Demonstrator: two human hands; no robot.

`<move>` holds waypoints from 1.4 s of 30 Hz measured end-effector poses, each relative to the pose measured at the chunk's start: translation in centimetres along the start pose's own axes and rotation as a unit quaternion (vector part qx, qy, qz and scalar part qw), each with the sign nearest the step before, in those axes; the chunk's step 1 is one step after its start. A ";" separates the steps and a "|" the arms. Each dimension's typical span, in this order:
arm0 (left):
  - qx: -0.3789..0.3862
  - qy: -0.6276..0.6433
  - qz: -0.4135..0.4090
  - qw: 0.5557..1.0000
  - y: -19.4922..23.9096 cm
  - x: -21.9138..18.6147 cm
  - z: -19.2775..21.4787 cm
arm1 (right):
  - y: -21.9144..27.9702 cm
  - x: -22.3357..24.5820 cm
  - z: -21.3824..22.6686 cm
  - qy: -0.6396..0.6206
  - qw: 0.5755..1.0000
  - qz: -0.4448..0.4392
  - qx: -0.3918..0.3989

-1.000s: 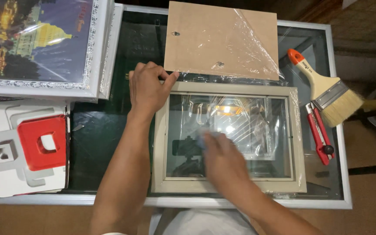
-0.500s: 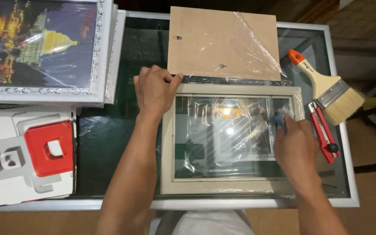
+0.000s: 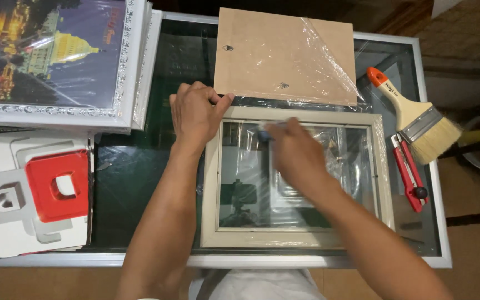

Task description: Clean the glass of a picture frame using a cloth.

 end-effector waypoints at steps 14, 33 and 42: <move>-0.039 -0.022 -0.024 0.999 0.3 -1.0 0.2 | 6.1 -8.6 2.1 0.069 0.991 -0.100 -0.058; -0.029 -0.029 -0.025 0.999 0.2 -0.8 0.1 | 14.8 -9.3 2.6 -0.012 0.966 -0.250 -0.069; -0.020 -0.006 -0.032 0.999 0.1 0.8 -0.6 | 8.0 4.1 0.6 -0.020 0.983 -0.121 0.136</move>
Point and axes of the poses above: each hand's wrist, its own y-axis away from the middle knuckle, its own z-axis out of the back of the hand, x = y × z, the point moved 1 cm from there along -y, towards the middle knuckle, and after that the axes turned 5 degrees about -z, right-handed, at the moved point
